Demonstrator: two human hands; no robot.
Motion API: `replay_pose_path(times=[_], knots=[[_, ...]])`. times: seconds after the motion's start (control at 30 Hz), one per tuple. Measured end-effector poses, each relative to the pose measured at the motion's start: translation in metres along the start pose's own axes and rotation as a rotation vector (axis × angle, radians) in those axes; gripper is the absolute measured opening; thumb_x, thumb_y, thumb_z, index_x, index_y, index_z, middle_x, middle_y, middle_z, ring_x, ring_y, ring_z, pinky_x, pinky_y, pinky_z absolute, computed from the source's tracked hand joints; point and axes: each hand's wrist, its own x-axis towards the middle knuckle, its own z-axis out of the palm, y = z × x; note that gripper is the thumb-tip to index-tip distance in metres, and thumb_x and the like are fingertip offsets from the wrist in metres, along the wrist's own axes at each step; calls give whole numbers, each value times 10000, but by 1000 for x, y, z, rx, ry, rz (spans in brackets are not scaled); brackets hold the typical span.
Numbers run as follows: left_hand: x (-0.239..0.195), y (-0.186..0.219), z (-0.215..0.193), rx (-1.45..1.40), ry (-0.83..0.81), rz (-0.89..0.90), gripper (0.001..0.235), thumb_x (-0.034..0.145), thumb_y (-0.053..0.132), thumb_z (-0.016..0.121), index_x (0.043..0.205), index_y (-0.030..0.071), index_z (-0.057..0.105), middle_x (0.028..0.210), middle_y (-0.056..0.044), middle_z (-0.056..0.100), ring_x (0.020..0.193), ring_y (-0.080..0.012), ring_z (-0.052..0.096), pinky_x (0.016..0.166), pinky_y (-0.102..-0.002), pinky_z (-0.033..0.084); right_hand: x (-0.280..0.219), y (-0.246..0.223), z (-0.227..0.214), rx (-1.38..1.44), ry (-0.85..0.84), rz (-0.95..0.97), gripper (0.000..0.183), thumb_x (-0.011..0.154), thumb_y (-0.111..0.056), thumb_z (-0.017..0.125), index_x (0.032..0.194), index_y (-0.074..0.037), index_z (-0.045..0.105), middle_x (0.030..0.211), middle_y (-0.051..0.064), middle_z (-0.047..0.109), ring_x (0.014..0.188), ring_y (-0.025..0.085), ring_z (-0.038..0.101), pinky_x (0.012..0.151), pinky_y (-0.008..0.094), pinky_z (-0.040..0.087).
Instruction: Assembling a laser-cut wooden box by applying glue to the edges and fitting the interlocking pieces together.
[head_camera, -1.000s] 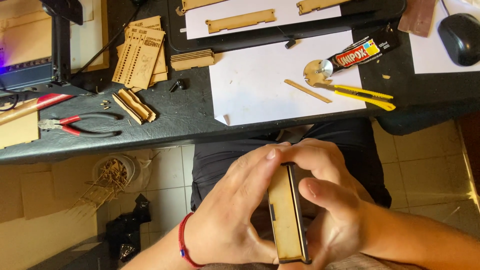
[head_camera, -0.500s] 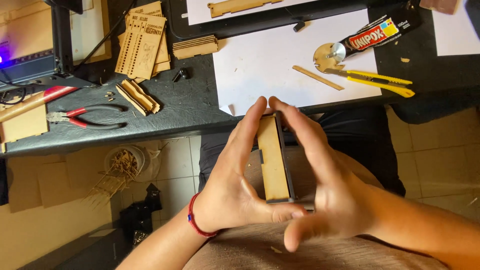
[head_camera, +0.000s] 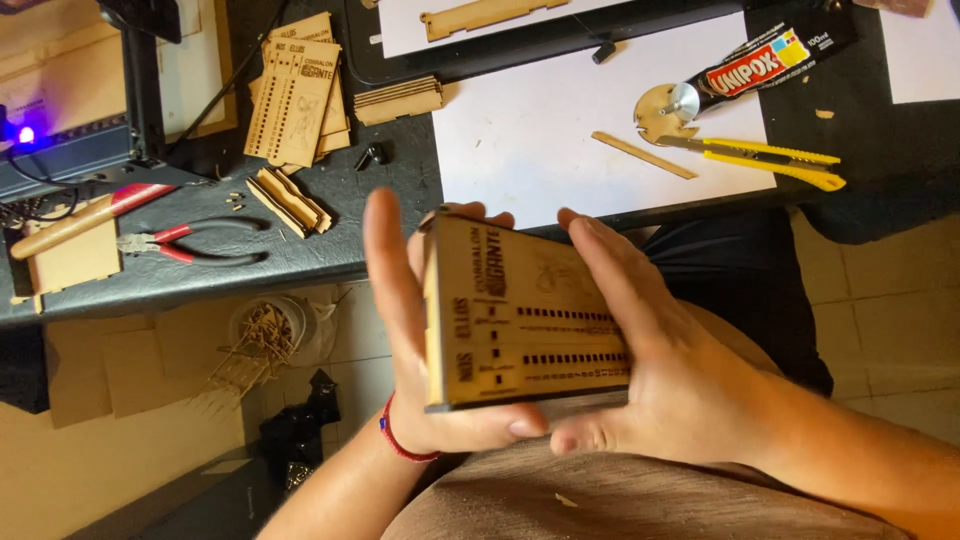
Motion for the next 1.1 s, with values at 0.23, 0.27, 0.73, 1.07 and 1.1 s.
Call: replay_pose_path(times=[0.23,0.27,0.73,1.07,1.1], knots=[[-3,-13,-1,-311,149,-3,1246,815,413,928,1638,183,21,1495,-57,391,1399,-272,457,1235,-507,370,-11,4,3,173,251,-71,1040,683,-557,693,1468,23,335,1485,190,361,1438,294,358,1229,421,278],[-1,-12,-4,-246,83,-39,1150,833,463,895,1608,156,101,1504,-67,378,1396,-264,438,1237,-501,378,-12,6,7,517,313,-117,1003,714,-368,754,1507,-24,247,1487,201,369,1425,305,387,1241,461,312],[-33,-7,-41,840,-398,-20,1102,662,652,777,1443,-10,369,1401,-178,509,1318,-319,523,1143,-453,414,-47,30,-9,76,207,-366,1160,777,-542,803,1612,-195,77,1573,271,288,1528,445,321,1321,614,264],[-41,-17,-29,708,-282,-37,1089,624,630,823,1433,37,398,1323,-141,494,1241,-266,520,1097,-382,455,-50,30,-22,96,117,-410,1220,748,-610,747,1623,-316,-51,1587,344,105,1505,518,281,1244,622,295],[-41,-17,-30,691,-276,-57,1099,612,632,827,1443,54,398,1325,-141,500,1245,-264,525,1102,-378,454,-50,35,-21,52,174,-457,1248,740,-602,783,1625,-289,-39,1535,375,265,1455,468,411,1227,552,379]])
